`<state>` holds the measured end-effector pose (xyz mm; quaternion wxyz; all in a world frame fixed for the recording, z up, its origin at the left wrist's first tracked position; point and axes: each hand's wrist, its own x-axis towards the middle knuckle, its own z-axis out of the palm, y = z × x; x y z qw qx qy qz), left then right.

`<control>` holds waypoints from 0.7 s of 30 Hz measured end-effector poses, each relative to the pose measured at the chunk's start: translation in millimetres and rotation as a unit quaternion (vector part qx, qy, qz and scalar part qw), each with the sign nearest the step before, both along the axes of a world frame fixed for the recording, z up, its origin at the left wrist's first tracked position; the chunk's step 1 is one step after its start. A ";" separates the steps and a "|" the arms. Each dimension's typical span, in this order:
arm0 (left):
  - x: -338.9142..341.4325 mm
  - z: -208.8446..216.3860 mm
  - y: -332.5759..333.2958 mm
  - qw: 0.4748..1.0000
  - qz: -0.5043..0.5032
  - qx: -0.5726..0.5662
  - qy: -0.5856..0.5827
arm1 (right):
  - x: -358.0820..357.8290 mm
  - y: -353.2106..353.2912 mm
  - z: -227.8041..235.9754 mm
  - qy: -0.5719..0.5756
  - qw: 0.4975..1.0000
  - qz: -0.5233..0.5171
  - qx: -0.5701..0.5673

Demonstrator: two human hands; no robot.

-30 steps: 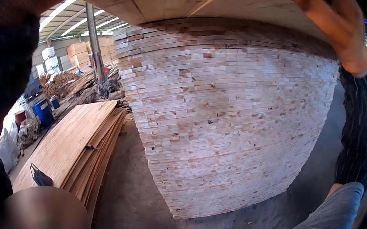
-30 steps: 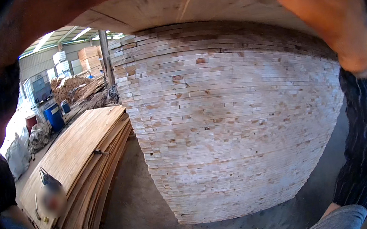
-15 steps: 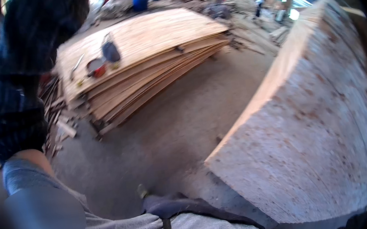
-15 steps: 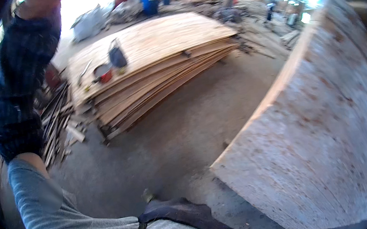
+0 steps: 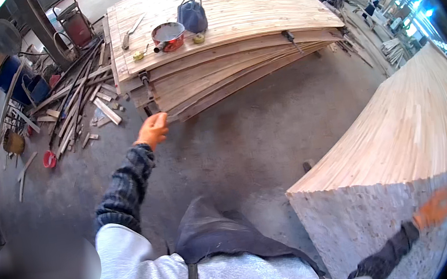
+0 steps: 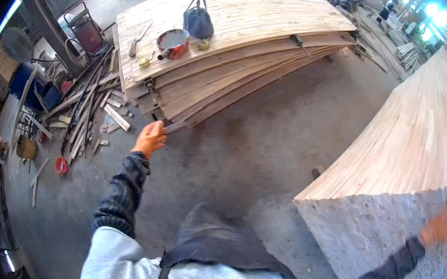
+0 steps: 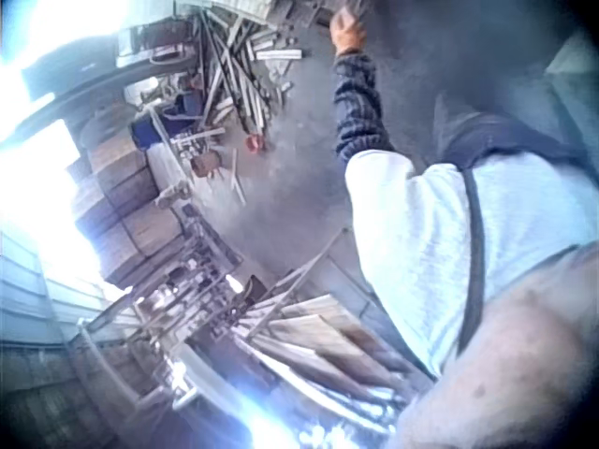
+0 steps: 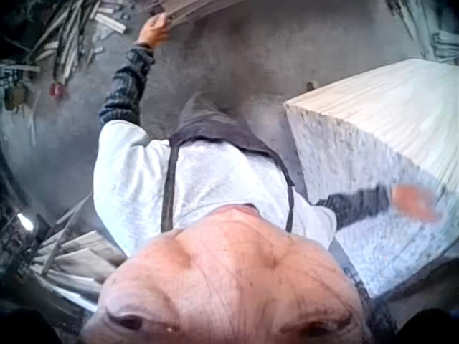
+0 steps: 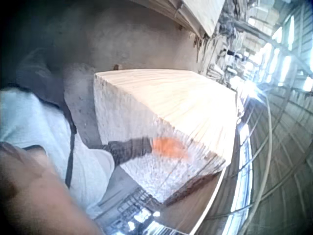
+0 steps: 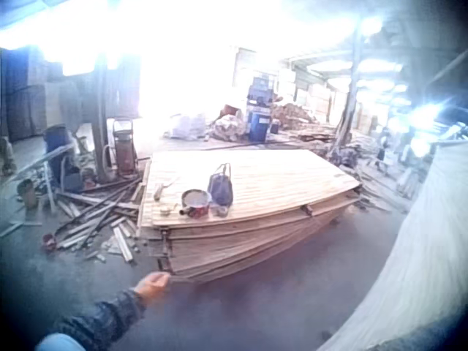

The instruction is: The person applies glue to the edges of a stack of wooden planks using a putty knife and then secures the stack with a large metal clamp. The person also picks up a long metal bar from the floor and places it on the stack.

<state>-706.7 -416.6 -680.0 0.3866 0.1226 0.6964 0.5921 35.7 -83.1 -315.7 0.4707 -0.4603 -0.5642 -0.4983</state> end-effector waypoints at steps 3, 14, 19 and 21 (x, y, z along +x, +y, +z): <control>-47.3 -27.7 44.9 0.998 0.011 0.030 -0.061 | -113.6 99.7 -126.0 0.007 0.930 0.270 -0.248; -395.3 -95.4 242.0 0.976 0.083 0.088 -0.183 | -806.8 92.7 -288.5 -0.110 0.561 0.562 -0.599; -410.2 -121.1 279.6 0.835 0.004 0.189 -0.517 | -1038.2 152.1 -373.2 -0.290 0.570 0.530 -0.557; -390.1 -131.0 270.5 0.889 -0.033 0.161 -0.428 | -1082.5 172.7 -413.3 -0.424 0.605 0.436 -0.514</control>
